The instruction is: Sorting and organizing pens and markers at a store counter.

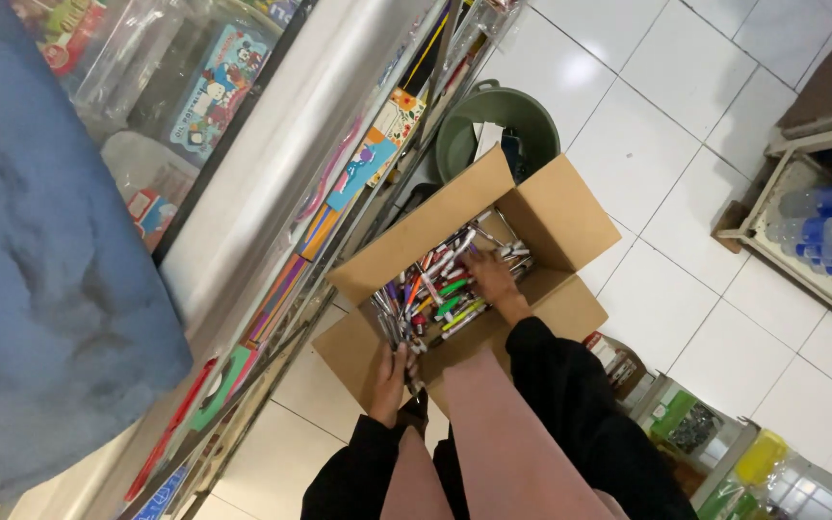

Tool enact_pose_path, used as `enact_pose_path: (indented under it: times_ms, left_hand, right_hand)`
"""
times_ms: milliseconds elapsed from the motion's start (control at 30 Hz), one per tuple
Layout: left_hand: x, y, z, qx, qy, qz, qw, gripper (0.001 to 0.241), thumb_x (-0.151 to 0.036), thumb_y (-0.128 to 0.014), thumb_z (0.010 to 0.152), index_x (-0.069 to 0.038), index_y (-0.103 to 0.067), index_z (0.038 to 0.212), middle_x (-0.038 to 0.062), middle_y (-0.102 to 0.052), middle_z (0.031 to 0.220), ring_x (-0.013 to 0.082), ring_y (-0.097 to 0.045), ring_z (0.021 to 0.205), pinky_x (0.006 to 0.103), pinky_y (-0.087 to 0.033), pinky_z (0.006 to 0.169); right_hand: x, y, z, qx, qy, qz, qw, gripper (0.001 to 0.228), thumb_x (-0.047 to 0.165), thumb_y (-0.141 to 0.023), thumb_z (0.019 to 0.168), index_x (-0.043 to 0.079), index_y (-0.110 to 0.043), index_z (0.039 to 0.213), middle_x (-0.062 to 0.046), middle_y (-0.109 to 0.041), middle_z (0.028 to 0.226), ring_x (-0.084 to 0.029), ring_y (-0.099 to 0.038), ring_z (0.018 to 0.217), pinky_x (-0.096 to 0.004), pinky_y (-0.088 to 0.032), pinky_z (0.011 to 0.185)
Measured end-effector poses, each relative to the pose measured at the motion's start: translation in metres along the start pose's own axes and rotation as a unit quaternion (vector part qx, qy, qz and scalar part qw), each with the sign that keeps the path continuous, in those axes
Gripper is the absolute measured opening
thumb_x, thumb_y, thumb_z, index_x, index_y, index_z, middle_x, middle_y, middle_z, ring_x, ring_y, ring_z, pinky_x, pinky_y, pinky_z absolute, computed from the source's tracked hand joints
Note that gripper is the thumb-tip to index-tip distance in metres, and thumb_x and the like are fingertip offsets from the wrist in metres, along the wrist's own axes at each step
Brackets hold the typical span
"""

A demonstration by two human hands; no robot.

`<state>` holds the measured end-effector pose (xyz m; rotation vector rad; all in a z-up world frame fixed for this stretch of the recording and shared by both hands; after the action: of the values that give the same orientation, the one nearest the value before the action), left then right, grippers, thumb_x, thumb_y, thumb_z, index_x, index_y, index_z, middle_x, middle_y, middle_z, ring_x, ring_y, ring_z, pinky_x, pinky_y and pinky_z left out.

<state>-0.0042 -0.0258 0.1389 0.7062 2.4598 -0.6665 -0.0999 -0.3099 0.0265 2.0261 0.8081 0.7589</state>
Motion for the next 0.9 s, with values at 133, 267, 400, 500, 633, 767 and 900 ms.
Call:
enact_pose_path:
  times_ms: [133, 267, 400, 500, 633, 767, 900]
  left_hand:
    - [-0.01, 0.008, -0.003, 0.025, -0.03, -0.019, 0.999, 0.031, -0.039, -0.051, 0.109, -0.008, -0.051, 0.108, -0.002, -0.044, 0.08, 0.0104, -0.045, 0.069, 0.0269, -0.044, 0.061]
    - [-0.018, 0.016, -0.002, 0.012, -0.011, -0.04, 0.999, 0.026, -0.036, -0.054, 0.106, -0.01, -0.05, 0.103, -0.003, -0.043, 0.081, 0.0082, -0.044, 0.071, 0.0258, -0.042, 0.061]
    - [-0.014, 0.022, 0.002, 0.004, -0.008, -0.028, 1.0, 0.025, -0.035, -0.056, 0.106, -0.011, -0.051, 0.104, -0.004, -0.042, 0.079, 0.0075, -0.044, 0.07, 0.0246, -0.04, 0.06]
    - [-0.016, 0.02, 0.002, -0.023, 0.003, -0.005, 1.0, 0.022, -0.034, -0.057, 0.103, -0.012, -0.052, 0.105, -0.004, -0.044, 0.079, 0.0075, -0.045, 0.07, 0.0252, -0.042, 0.059]
    - [-0.01, 0.02, 0.004, -0.027, 0.002, -0.02, 0.999, 0.02, -0.032, -0.057, 0.101, -0.013, -0.053, 0.108, -0.003, -0.043, 0.077, 0.008, -0.044, 0.067, 0.0252, -0.042, 0.057]
    - [-0.02, 0.012, -0.003, -0.004, -0.027, -0.047, 0.999, 0.021, -0.031, -0.057, 0.104, -0.01, -0.053, 0.106, -0.003, -0.045, 0.08, 0.007, -0.044, 0.068, 0.0231, -0.04, 0.058]
    - [-0.021, 0.012, -0.007, -0.009, -0.045, -0.027, 0.999, 0.021, -0.03, -0.057, 0.105, -0.01, -0.052, 0.103, -0.003, -0.046, 0.08, 0.0067, -0.044, 0.069, 0.0225, -0.039, 0.058]
  right_hand:
    - [0.016, -0.047, -0.035, -0.079, 0.127, 0.037, 0.988, 0.056, 0.009, -0.081, 0.079, 0.014, -0.062, 0.131, -0.014, -0.061, 0.138, -0.035, -0.054, 0.129, -0.048, -0.045, 0.108]
    - [0.049, 0.001, -0.069, -0.003, 0.11, 0.115, 0.987, 0.06, 0.002, -0.074, 0.081, 0.017, -0.063, 0.138, -0.012, -0.063, 0.134, -0.034, -0.061, 0.119, -0.046, -0.051, 0.1]
    - [0.055, 0.035, -0.071, 0.158, 0.06, 0.178, 0.969, 0.066, 0.001, -0.064, 0.088, 0.03, -0.058, 0.147, -0.003, -0.067, 0.137, -0.024, -0.067, 0.115, -0.039, -0.058, 0.095]
    - [0.028, 0.005, -0.048, 0.318, 0.146, 0.226, 0.909, 0.064, 0.003, -0.081, 0.077, 0.02, -0.063, 0.137, -0.005, -0.065, 0.137, -0.023, -0.062, 0.121, -0.041, -0.049, 0.105]
    - [-0.016, -0.007, -0.006, 0.31, 0.151, 0.262, 0.901, 0.064, -0.004, -0.066, 0.079, 0.02, -0.062, 0.139, -0.007, -0.066, 0.134, -0.026, -0.066, 0.117, -0.041, -0.056, 0.097]
    - [-0.033, -0.004, 0.034, 0.095, -0.026, 0.15, 0.984, 0.04, 0.02, -0.074, 0.091, 0.009, -0.07, 0.13, -0.019, -0.07, 0.128, -0.036, -0.068, 0.117, -0.046, -0.055, 0.099]
    - [0.011, 0.041, 0.029, -0.042, -0.06, 0.002, 0.997, 0.085, 0.031, -0.085, 0.078, 0.005, -0.045, 0.149, -0.021, -0.051, 0.144, -0.039, -0.047, 0.136, -0.052, -0.038, 0.112]
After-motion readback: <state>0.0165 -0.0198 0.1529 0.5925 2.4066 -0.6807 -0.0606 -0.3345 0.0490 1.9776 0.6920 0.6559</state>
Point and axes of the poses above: each hand's wrist, its own z-axis towards the middle knuckle, its own y-axis out of the back of the hand, x = y × z, the point moved 1 cm from there along z, towards the middle knuckle
